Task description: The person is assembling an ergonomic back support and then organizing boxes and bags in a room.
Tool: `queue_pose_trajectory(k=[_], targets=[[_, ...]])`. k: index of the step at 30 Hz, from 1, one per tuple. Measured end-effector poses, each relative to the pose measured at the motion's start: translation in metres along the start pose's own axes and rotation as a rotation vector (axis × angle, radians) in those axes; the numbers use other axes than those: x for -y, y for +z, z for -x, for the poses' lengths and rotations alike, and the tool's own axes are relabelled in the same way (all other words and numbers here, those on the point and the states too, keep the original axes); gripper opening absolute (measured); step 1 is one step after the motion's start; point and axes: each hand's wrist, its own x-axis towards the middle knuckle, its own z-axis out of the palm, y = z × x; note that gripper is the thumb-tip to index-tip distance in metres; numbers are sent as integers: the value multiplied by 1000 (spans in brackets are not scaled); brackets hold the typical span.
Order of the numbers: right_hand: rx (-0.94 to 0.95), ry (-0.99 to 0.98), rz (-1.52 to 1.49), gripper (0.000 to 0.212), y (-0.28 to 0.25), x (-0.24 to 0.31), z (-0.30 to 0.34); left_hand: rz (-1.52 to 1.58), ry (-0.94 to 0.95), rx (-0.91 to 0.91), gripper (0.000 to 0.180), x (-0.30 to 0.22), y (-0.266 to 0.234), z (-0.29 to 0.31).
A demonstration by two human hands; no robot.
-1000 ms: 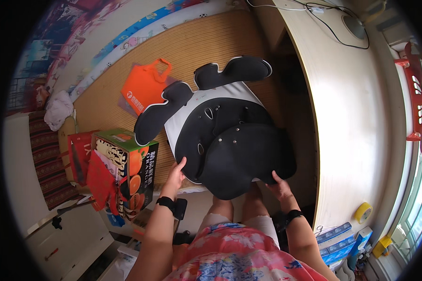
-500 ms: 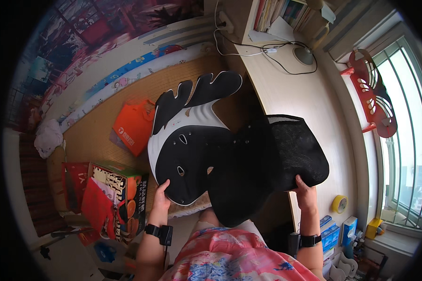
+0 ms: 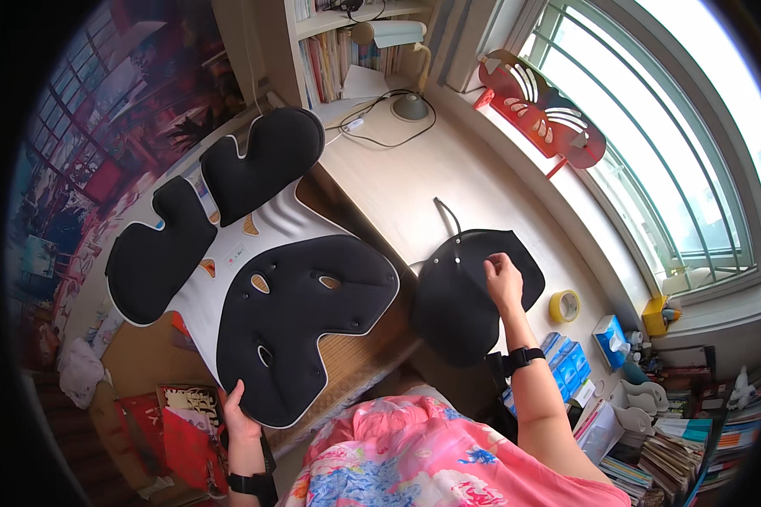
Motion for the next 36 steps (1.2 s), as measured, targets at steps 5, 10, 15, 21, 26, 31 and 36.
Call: queue_pose_trajectory(k=[5, 10, 15, 21, 26, 31, 36], targets=[[201, 144, 253, 57, 77, 64, -17, 47, -38, 72, 43, 25, 65, -2], [236, 212, 297, 40, 99, 27, -49, 23, -69, 104, 47, 39, 110, -11], [428, 369, -396, 45, 51, 5, -29, -22, -42, 181, 47, 56, 138, -29], [327, 149, -617, 46, -22, 9, 4, -45, -91, 229, 49, 81, 187, -64], [510, 15, -637, 46, -47, 16, -13, -136, -162, 364, 45, 109, 231, -90], [709, 74, -365, 43, -51, 27, -13, -182, -215, 402, 50, 149, 279, -105], [629, 360, -322, 29, -23, 23, 0, -155, -249, 377, 51, 204, 293, -119]])
